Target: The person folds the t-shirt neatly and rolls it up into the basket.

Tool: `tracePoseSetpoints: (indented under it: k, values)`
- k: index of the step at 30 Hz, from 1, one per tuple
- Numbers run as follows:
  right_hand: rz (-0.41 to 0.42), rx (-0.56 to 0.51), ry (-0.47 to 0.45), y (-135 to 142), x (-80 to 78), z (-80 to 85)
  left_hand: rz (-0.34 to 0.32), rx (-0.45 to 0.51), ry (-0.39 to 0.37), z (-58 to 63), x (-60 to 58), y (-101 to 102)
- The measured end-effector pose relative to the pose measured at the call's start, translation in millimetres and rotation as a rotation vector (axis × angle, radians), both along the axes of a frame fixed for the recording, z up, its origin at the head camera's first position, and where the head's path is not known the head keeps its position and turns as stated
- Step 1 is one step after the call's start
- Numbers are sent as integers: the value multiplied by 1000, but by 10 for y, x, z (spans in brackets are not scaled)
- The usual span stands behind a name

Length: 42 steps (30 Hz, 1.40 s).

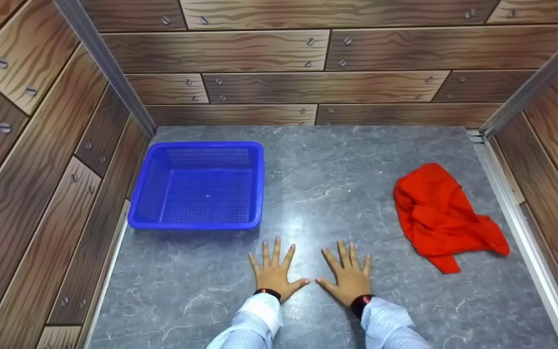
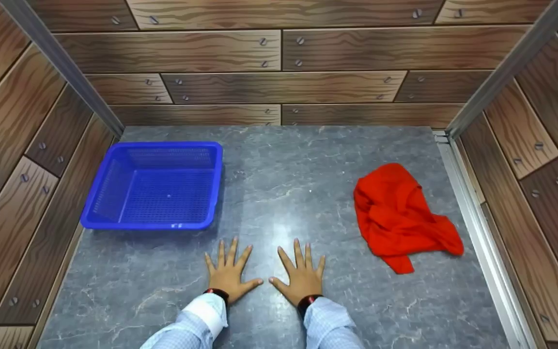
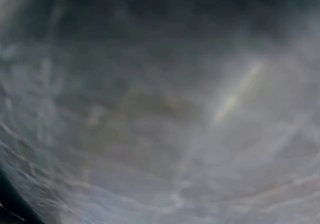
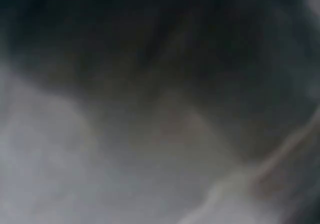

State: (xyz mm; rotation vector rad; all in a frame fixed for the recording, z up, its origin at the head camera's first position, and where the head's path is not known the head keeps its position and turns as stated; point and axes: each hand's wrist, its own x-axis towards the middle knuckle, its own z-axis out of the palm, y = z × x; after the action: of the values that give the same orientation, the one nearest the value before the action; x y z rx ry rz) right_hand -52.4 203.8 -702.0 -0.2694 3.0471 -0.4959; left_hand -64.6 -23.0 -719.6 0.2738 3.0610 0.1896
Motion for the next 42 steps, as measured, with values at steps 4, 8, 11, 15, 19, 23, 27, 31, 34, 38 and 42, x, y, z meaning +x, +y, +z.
tracePoseSetpoints:
  k: [4,8,11,15,19,23,27,31,34,38,42]
  values:
    - [-3,-33,85,192,-167,100,18,15,6,42,-19,-33]
    - [-82,21,146,577,-396,238,26,20,-8,74,-46,-47]
    - [-166,40,157,920,-546,360,22,42,-10,101,-69,-52]
    - [-272,14,126,1292,-674,506,20,55,-20,151,-98,-68]
    - [-356,-18,43,1515,-739,605,20,58,-42,207,-108,-94]
    - [-389,-32,-73,1592,-769,642,14,71,-46,232,-103,-121]
    - [-416,-22,-124,1568,-743,599,-6,83,-46,226,-82,-149]
    - [-448,-24,-91,1544,-660,536,-20,80,-49,227,-18,-165]
    - [-458,-20,-101,1568,-601,527,-30,81,-50,239,31,-159]
    - [-466,-5,-172,1620,-553,546,-42,82,-60,238,60,-134]
    - [-498,-13,-160,1655,-532,564,-45,76,-60,235,72,-105]
